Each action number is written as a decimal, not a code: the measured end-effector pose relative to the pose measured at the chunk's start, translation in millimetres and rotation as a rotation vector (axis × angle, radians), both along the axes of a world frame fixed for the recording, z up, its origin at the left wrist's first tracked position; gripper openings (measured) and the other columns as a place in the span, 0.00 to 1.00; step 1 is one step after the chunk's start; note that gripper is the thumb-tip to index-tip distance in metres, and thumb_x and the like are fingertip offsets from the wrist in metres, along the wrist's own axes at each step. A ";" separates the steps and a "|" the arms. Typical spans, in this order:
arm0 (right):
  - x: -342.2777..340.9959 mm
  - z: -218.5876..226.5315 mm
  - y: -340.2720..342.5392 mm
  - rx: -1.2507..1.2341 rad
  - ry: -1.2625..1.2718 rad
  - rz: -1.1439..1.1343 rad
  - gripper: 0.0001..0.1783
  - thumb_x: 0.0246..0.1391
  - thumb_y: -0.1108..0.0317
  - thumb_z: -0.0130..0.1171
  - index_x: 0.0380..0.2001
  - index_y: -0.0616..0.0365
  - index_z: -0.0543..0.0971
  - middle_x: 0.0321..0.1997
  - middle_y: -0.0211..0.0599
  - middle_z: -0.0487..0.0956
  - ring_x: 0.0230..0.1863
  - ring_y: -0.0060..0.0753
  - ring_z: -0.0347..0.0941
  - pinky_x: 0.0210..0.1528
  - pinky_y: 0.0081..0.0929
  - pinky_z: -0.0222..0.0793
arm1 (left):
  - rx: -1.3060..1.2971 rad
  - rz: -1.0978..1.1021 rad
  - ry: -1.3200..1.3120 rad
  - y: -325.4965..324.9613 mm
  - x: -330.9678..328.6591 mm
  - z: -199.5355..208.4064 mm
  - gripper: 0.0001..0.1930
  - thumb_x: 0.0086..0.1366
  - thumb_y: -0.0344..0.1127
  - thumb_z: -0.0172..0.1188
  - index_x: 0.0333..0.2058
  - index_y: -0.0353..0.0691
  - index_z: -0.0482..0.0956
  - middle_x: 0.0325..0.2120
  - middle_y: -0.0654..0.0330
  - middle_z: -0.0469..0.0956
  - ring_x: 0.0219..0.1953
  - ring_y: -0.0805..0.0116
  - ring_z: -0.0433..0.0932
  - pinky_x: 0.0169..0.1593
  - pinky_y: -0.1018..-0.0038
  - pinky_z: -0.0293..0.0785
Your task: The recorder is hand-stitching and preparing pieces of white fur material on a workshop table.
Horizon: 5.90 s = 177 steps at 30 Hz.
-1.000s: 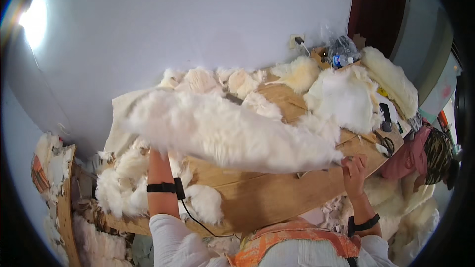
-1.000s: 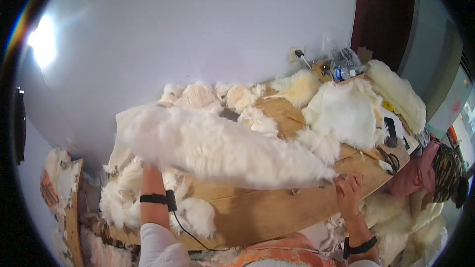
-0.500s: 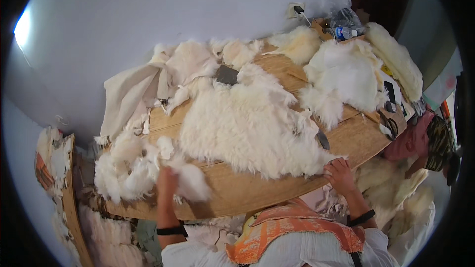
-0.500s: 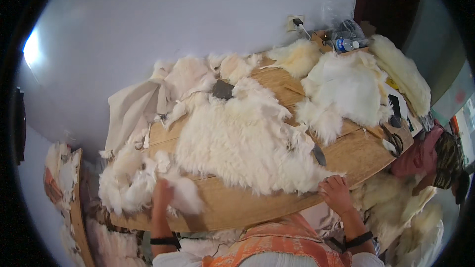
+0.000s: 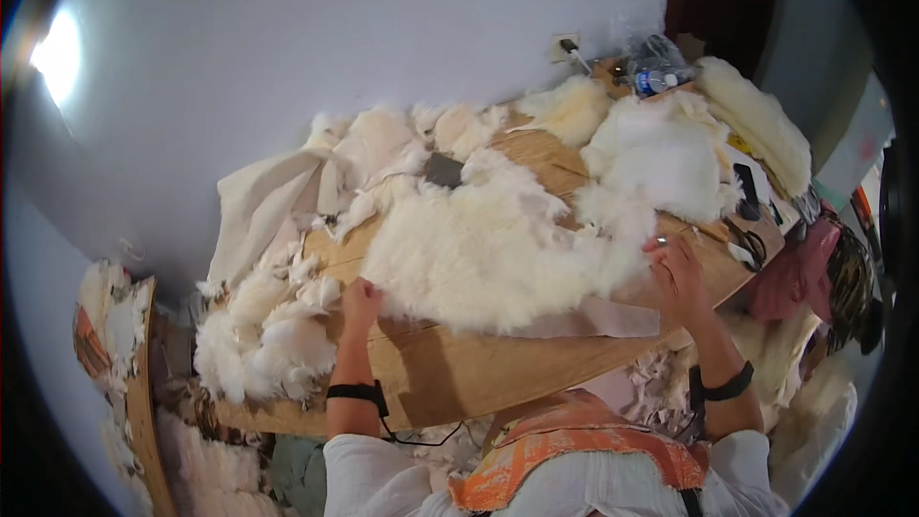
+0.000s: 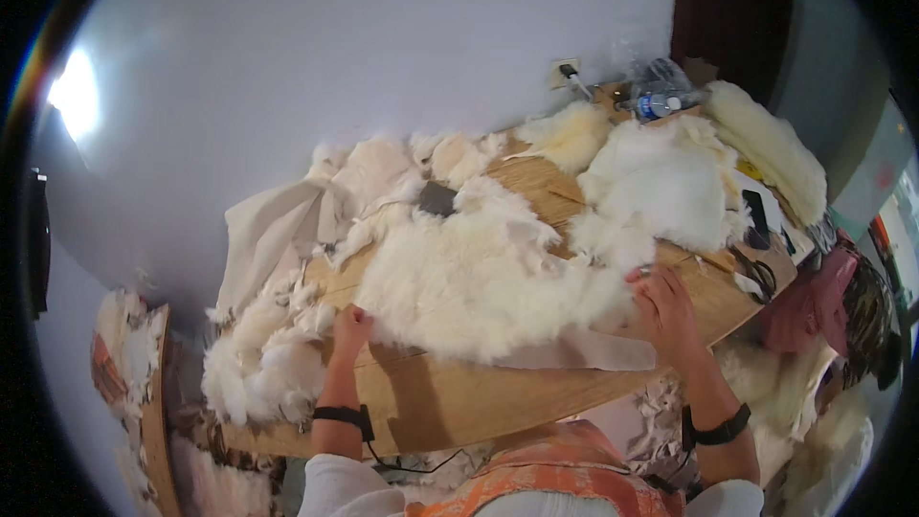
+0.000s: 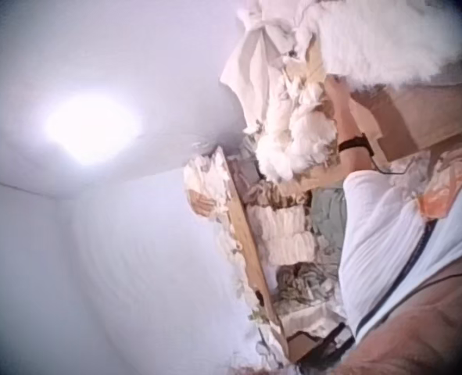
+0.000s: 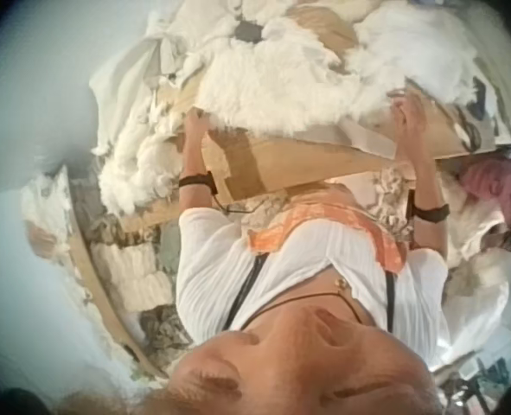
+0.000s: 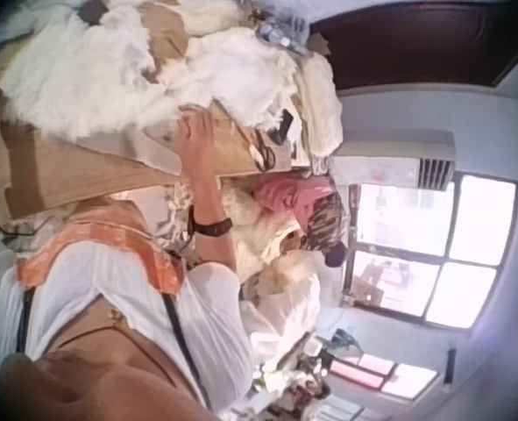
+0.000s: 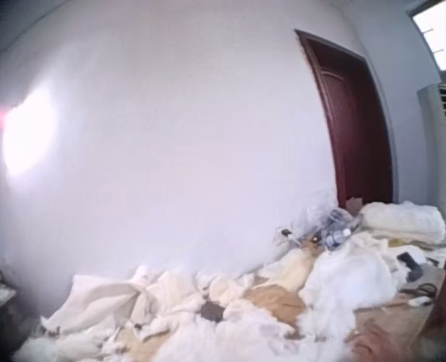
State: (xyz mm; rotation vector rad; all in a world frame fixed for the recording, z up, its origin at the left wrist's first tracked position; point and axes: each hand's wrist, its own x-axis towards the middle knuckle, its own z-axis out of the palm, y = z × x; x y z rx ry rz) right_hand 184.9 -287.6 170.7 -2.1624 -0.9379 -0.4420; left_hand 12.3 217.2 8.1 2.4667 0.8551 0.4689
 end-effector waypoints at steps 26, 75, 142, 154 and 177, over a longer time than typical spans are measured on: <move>186.4 -116.8 -120.7 -0.455 0.088 -0.526 0.27 0.40 0.68 0.64 0.47 0.56 0.70 0.55 0.38 0.66 0.57 0.43 0.61 0.55 0.42 0.62 | 0.159 -0.097 -0.203 -100.7 -31.5 113.4 0.14 0.56 0.23 0.59 0.42 0.37 0.70 0.39 0.58 0.71 0.30 0.69 0.72 0.32 0.75 0.71; -3.2 -75.4 45.5 -0.594 -0.329 0.576 0.14 0.43 0.68 0.64 0.36 0.54 0.76 0.48 0.38 0.74 0.53 0.42 0.66 0.53 0.33 0.64 | 0.071 -0.114 -0.342 -115.4 -77.9 65.3 0.17 0.42 0.15 0.60 0.32 0.42 0.81 0.49 0.55 0.71 0.51 0.55 0.68 0.50 0.67 0.71; 21.9 -98.3 89.2 -0.550 0.454 0.159 0.23 0.36 0.62 0.68 0.38 0.59 0.78 0.42 0.47 0.76 0.46 0.51 0.70 0.48 0.37 0.65 | 0.085 -0.321 0.554 71.8 24.5 51.3 0.31 0.43 0.41 0.68 0.50 0.45 0.72 0.46 0.52 0.72 0.47 0.50 0.74 0.48 0.63 0.72; -18.9 -39.0 64.3 -0.261 0.291 0.158 0.20 0.36 0.76 0.61 0.40 0.61 0.76 0.38 0.48 0.79 0.43 0.47 0.75 0.46 0.33 0.69 | 0.259 -0.276 0.137 27.0 -15.7 143.7 0.15 0.44 0.30 0.63 0.35 0.43 0.79 0.34 0.55 0.77 0.42 0.53 0.76 0.42 0.63 0.71; -65.0 -38.1 17.5 -0.540 -0.297 0.245 0.08 0.38 0.69 0.54 0.27 0.51 0.75 0.32 0.31 0.74 0.39 0.35 0.70 0.46 0.35 0.62 | 0.190 -0.605 -0.316 -230.8 -51.1 77.1 0.41 0.46 0.43 0.68 0.57 0.32 0.61 0.54 0.46 0.65 0.53 0.47 0.68 0.56 0.61 0.63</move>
